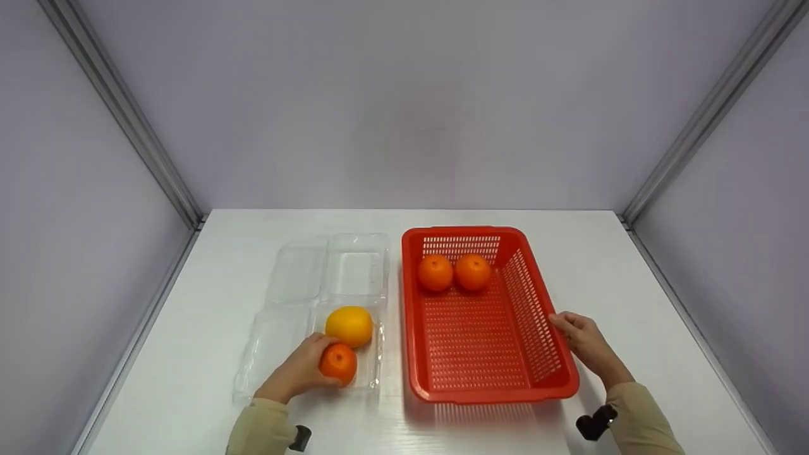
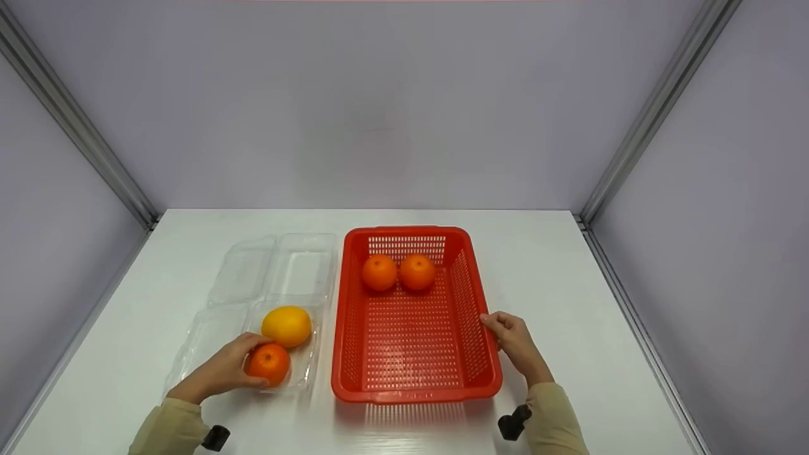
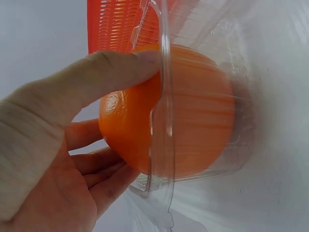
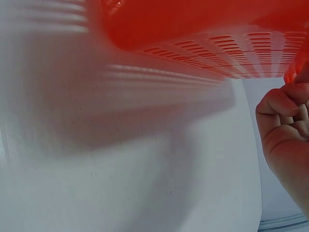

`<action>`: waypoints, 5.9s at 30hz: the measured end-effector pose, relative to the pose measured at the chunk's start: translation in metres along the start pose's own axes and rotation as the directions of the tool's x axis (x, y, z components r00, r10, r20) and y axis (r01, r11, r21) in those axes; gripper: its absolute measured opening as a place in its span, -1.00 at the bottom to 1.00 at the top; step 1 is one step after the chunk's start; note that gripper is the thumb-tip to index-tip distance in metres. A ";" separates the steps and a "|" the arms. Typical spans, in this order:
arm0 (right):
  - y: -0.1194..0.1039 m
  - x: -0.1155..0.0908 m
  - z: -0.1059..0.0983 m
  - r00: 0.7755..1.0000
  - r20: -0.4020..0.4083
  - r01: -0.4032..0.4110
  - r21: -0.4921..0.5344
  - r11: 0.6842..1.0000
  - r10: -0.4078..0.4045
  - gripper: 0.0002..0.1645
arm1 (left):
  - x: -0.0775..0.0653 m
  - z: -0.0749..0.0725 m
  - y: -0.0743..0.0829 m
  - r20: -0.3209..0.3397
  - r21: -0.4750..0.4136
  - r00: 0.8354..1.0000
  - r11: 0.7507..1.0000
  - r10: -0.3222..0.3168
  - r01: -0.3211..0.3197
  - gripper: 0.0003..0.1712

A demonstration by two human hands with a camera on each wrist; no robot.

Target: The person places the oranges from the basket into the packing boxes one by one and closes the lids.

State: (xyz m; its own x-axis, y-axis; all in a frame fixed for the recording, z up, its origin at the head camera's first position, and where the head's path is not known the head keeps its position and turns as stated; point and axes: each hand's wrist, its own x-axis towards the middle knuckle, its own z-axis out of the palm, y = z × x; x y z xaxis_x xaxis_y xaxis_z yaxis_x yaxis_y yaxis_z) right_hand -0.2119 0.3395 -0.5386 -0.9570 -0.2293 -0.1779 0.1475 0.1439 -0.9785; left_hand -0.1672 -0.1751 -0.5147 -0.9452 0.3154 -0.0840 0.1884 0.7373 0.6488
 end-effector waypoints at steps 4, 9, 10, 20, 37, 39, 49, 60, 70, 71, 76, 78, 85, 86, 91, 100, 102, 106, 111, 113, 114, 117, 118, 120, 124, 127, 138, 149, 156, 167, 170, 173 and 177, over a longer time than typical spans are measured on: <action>-0.001 0.000 0.001 1.000 -0.020 -0.017 0.004 1.000 0.017 -0.65 | -0.002 -0.004 -0.001 -0.004 -0.009 1.000 1.000 -0.025 0.025 -0.21; -0.001 0.000 0.001 0.999 -0.032 -0.035 0.004 0.999 0.035 -0.69 | -0.004 -0.009 -0.005 -0.001 -0.023 0.998 0.998 -0.060 0.060 -0.22; -0.001 0.000 0.001 0.999 -0.034 -0.036 0.008 0.999 0.036 -0.69 | -0.005 -0.009 -0.006 -0.001 -0.024 0.998 0.998 -0.064 0.064 -0.22; 0.000 0.002 -0.001 0.996 -0.056 -0.071 -0.067 0.995 0.068 -0.62 | -0.006 -0.011 -0.010 -0.021 -0.010 1.000 1.000 -0.020 0.019 -0.22; -0.008 -0.004 0.005 0.989 -0.118 -0.109 -0.120 0.987 0.094 -0.54 | -0.007 -0.017 -0.013 -0.069 -0.051 0.997 0.998 -0.035 0.032 -0.47; -0.012 -0.004 0.005 0.989 -0.121 -0.107 -0.155 0.982 0.089 -0.55 | -0.007 -0.017 -0.014 -0.089 -0.048 0.996 0.999 -0.026 0.022 -0.50; -0.036 -0.007 0.011 0.969 -0.235 -0.172 -0.416 0.893 0.077 -0.50 | -0.008 -0.020 -0.017 -0.153 -0.034 0.983 0.995 -0.097 0.093 -0.59; -0.048 -0.011 0.021 0.963 -0.264 -0.184 -0.516 0.836 0.048 -0.51 | -0.009 -0.023 -0.022 -0.176 -0.053 0.972 0.988 -0.155 0.148 -0.60; -0.047 -0.012 0.022 0.945 -0.316 -0.248 -0.512 0.823 0.088 -0.60 | -0.010 -0.027 -0.028 -0.203 -0.054 0.967 0.988 -0.152 0.144 -0.62; -0.047 -0.012 0.022 0.942 -0.322 -0.254 -0.507 0.824 0.093 -0.61 | -0.011 -0.027 -0.029 -0.210 -0.051 0.966 0.988 -0.151 0.144 -0.62; -0.048 -0.013 0.020 0.938 -0.331 -0.267 -0.492 0.829 0.106 -0.60 | -0.016 -0.030 -0.035 -0.250 -0.043 0.960 0.992 -0.127 0.120 -0.64; -0.049 -0.014 0.019 0.936 -0.334 -0.270 -0.489 0.829 0.107 -0.59 | -0.018 -0.032 -0.037 -0.264 -0.047 0.957 0.993 -0.119 0.111 -0.66; -0.049 -0.015 0.018 0.934 -0.345 -0.266 -0.495 0.827 0.094 -0.52 | -0.027 -0.035 -0.048 -0.303 -0.041 0.946 0.993 -0.119 0.112 -0.67; -0.049 -0.015 0.017 0.934 -0.345 -0.266 -0.495 0.827 0.094 -0.51 | -0.028 -0.035 -0.049 -0.304 -0.039 0.944 0.992 -0.124 0.118 -0.67; -0.049 -0.014 0.017 0.926 -0.361 -0.285 -0.486 0.826 0.106 -0.50 | -0.034 -0.039 -0.051 -0.306 -0.028 0.940 0.989 -0.148 0.146 -0.66; -0.063 -0.016 0.027 0.936 -0.347 -0.277 -0.632 0.724 0.056 -0.54 | -0.042 -0.044 -0.062 -0.340 -0.020 0.925 0.984 -0.171 0.175 -0.67; -0.067 -0.017 0.031 0.937 -0.347 -0.268 -0.661 0.701 0.031 -0.55 | -0.044 -0.044 -0.064 -0.355 -0.014 0.919 0.984 -0.170 0.176 -0.68; -0.074 -0.019 0.036 0.931 -0.363 -0.249 -0.679 0.690 -0.022 -0.58 | -0.045 -0.044 -0.069 -0.376 -0.017 0.908 0.981 -0.184 0.192 -0.68; -0.079 -0.019 0.043 0.927 -0.353 -0.182 -0.715 0.675 -0.124 -0.62 | -0.046 -0.045 -0.072 -0.386 -0.026 0.901 0.979 -0.198 0.203 -0.67; -0.080 -0.018 0.047 0.927 -0.340 -0.151 -0.728 0.669 -0.161 -0.64 | -0.048 -0.046 -0.073 -0.390 -0.022 0.901 0.980 -0.189 0.196 -0.68; -0.080 -0.018 0.050 0.927 -0.333 -0.139 -0.730 0.669 -0.172 -0.65 | -0.048 -0.046 -0.073 -0.394 -0.021 0.900 0.981 -0.186 0.194 -0.68; -0.080 -0.017 0.057 0.932 -0.314 -0.114 -0.728 0.676 -0.181 -0.68 | -0.048 -0.047 -0.075 -0.404 -0.020 0.894 0.979 -0.192 0.202 -0.69; -0.080 -0.016 0.060 0.935 -0.308 -0.110 -0.724 0.680 -0.177 -0.69 | -0.048 -0.048 -0.076 -0.408 -0.022 0.891 0.978 -0.200 0.209 -0.69; -0.080 -0.016 0.067 0.940 -0.296 -0.101 -0.718 0.689 -0.169 -0.71 | -0.048 -0.048 -0.078 -0.413 -0.025 0.885 0.975 -0.212 0.222 -0.69; -0.082 -0.014 0.080 0.947 -0.265 -0.067 -0.719 0.691 -0.183 -0.75 | -0.048 -0.048 -0.081 -0.412 -0.024 0.880 0.968 -0.237 0.249 -0.68; -0.083 -0.011 0.090 0.949 -0.248 -0.047 -0.723 0.689 -0.196 -0.78 | -0.048 -0.048 -0.083 -0.408 -0.026 0.878 0.965 -0.249 0.262 -0.68; -0.086 -0.001 0.125 0.960 -0.201 -0.003 -0.705 0.709 -0.196 -0.83 | -0.053 -0.050 -0.085 -0.441 -0.036 0.862 0.965 -0.249 0.260 -0.71; -0.090 0.005 0.164 0.968 -0.136 0.062 -0.685 0.726 -0.211 -0.90 | -0.058 -0.047 -0.096 -0.568 0.020 0.795 0.962 -0.214 0.273 -0.76; -0.095 0.008 0.185 0.963 -0.078 0.137 -0.684 0.717 -0.259 -0.90 | -0.062 -0.048 -0.100 -0.562 -0.029 0.762 0.928 -0.322 0.371 -0.71; -0.100 0.012 0.204 0.969 -0.037 0.159 -0.667 0.727 -0.246 -0.89 | -0.065 -0.049 -0.103 -0.475 -0.050 0.781 0.898 -0.406 0.436 -0.62; -0.102 0.013 0.208 0.967 -0.013 0.184 -0.660 0.728 -0.256 -0.89 | -0.066 -0.049 -0.103 -0.461 -0.059 0.785 0.897 -0.413 0.438 -0.61; -0.104 0.013 0.213 0.964 0.015 0.210 -0.649 0.731 -0.264 -0.89 | -0.067 -0.050 -0.104 -0.442 -0.070 0.790 0.895 -0.425 0.441 -0.59; -0.109 0.012 0.221 0.960 0.057 0.247 -0.635 0.732 -0.275 -0.90 | -0.069 -0.051 -0.104 -0.430 -0.076 0.794 0.894 -0.429 0.442 -0.57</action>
State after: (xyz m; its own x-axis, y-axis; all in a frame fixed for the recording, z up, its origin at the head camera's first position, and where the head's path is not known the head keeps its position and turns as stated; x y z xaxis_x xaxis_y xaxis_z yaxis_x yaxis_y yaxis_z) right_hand -0.1845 0.1080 -0.4576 -0.9447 -0.3147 0.0919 -0.2874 0.6602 -0.6940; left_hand -0.1356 -0.3041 -0.5380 -0.9463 -0.3227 -0.0194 -0.2692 0.7533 0.6001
